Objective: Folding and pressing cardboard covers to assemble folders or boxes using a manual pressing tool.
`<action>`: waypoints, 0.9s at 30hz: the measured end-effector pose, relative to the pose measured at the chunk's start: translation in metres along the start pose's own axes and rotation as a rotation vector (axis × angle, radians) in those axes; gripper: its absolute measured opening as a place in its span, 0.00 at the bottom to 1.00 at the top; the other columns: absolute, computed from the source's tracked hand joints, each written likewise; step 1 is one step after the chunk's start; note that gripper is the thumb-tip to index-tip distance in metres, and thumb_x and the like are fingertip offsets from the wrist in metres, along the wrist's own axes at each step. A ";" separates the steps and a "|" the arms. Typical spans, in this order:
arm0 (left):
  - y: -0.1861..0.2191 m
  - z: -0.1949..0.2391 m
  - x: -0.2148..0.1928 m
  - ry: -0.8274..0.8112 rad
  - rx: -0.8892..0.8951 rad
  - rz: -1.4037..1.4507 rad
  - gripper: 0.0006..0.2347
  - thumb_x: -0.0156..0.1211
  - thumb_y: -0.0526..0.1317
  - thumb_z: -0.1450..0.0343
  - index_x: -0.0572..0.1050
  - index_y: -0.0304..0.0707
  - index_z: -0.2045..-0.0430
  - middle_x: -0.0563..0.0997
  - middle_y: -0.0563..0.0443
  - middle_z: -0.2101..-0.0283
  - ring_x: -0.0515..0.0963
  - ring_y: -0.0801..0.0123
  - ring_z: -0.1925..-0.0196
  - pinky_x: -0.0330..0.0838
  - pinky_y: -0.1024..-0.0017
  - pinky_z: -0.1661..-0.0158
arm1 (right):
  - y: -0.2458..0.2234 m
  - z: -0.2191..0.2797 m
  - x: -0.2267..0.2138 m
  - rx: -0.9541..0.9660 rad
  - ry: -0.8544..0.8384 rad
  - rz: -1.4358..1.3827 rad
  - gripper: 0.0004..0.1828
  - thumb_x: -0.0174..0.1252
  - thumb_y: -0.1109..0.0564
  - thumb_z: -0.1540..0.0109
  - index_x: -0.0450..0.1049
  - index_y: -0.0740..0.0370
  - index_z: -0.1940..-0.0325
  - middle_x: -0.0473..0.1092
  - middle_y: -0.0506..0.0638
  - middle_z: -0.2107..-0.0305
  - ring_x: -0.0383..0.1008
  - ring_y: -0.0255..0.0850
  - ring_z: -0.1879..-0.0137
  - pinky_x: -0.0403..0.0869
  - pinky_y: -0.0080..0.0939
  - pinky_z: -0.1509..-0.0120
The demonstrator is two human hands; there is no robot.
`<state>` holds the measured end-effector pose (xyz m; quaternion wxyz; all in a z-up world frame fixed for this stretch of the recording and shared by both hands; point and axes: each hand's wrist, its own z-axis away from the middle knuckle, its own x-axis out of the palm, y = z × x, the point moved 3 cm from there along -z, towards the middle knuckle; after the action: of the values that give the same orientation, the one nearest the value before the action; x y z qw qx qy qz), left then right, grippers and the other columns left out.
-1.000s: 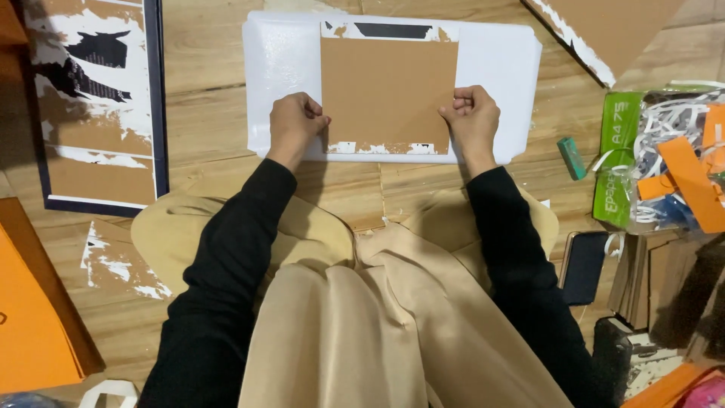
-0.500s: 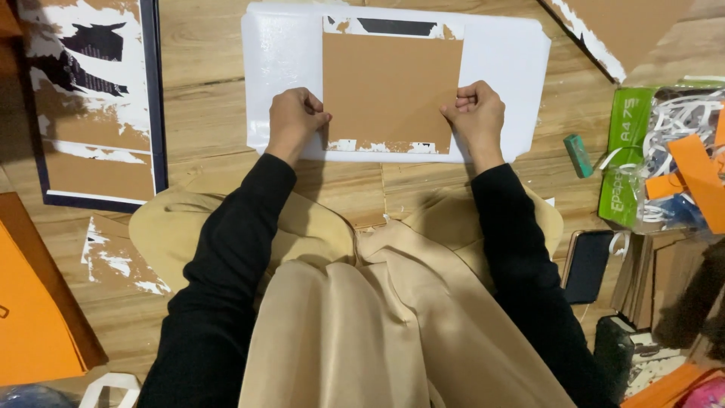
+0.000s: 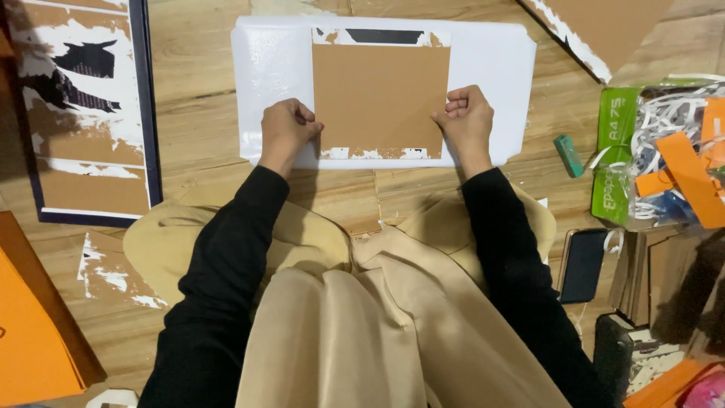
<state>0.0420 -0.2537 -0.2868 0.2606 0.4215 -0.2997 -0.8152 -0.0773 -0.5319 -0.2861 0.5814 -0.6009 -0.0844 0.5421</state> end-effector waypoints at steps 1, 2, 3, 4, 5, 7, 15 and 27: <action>0.000 -0.001 0.000 -0.001 -0.006 -0.011 0.07 0.66 0.29 0.43 0.74 0.27 0.78 0.75 0.40 0.80 0.78 0.62 0.77 0.75 0.75 0.77 | 0.001 -0.001 0.001 -0.001 -0.005 -0.003 0.18 0.66 0.67 0.56 0.68 0.65 0.65 0.67 0.47 0.78 0.67 0.29 0.74 0.70 0.27 0.65; -0.001 0.000 0.000 -0.004 -0.013 -0.022 0.07 0.66 0.30 0.43 0.74 0.27 0.78 0.75 0.39 0.79 0.79 0.60 0.76 0.75 0.74 0.77 | 0.003 -0.002 0.002 0.000 -0.010 -0.005 0.18 0.66 0.68 0.56 0.69 0.65 0.65 0.67 0.47 0.78 0.67 0.29 0.74 0.70 0.27 0.65; -0.002 0.000 0.001 -0.007 -0.011 -0.021 0.07 0.66 0.30 0.43 0.74 0.27 0.78 0.75 0.39 0.79 0.79 0.60 0.76 0.75 0.74 0.77 | 0.002 -0.001 0.001 0.002 -0.007 -0.004 0.18 0.66 0.68 0.56 0.69 0.65 0.65 0.67 0.47 0.78 0.67 0.29 0.74 0.70 0.27 0.65; -0.003 0.000 0.001 -0.001 -0.003 -0.021 0.07 0.66 0.29 0.43 0.74 0.27 0.77 0.75 0.39 0.79 0.79 0.59 0.75 0.75 0.73 0.77 | 0.001 0.000 0.001 0.013 -0.004 0.002 0.18 0.66 0.68 0.55 0.69 0.65 0.65 0.67 0.46 0.78 0.67 0.28 0.74 0.70 0.27 0.65; -0.003 0.000 0.001 0.004 0.005 -0.020 0.07 0.66 0.29 0.43 0.74 0.27 0.77 0.75 0.38 0.78 0.79 0.58 0.75 0.75 0.73 0.76 | -0.001 0.000 0.000 0.024 -0.002 0.007 0.17 0.66 0.68 0.55 0.69 0.64 0.65 0.66 0.46 0.78 0.67 0.28 0.74 0.70 0.27 0.66; -0.002 0.001 0.001 0.010 0.009 -0.022 0.07 0.66 0.30 0.42 0.74 0.27 0.77 0.75 0.39 0.79 0.79 0.59 0.75 0.75 0.73 0.76 | 0.000 -0.001 0.000 0.024 -0.001 0.002 0.18 0.66 0.67 0.56 0.69 0.64 0.65 0.66 0.45 0.78 0.67 0.28 0.74 0.70 0.26 0.66; 0.005 0.007 -0.001 0.027 0.008 -0.041 0.06 0.66 0.30 0.42 0.75 0.29 0.78 0.75 0.40 0.78 0.79 0.58 0.73 0.75 0.72 0.75 | 0.004 0.000 0.000 0.017 -0.016 -0.015 0.16 0.65 0.67 0.56 0.69 0.64 0.67 0.67 0.46 0.78 0.68 0.27 0.74 0.70 0.24 0.66; 0.008 0.011 0.002 0.034 0.009 -0.037 0.06 0.65 0.32 0.40 0.75 0.30 0.77 0.76 0.42 0.79 0.79 0.62 0.76 0.73 0.71 0.72 | 0.006 0.002 -0.001 -0.005 -0.021 -0.038 0.15 0.65 0.66 0.55 0.68 0.66 0.69 0.67 0.48 0.78 0.68 0.29 0.73 0.70 0.26 0.66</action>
<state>0.0335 -0.2575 -0.2767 0.2485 0.4420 -0.2907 -0.8114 -0.0819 -0.5331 -0.2900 0.5893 -0.5947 -0.1035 0.5369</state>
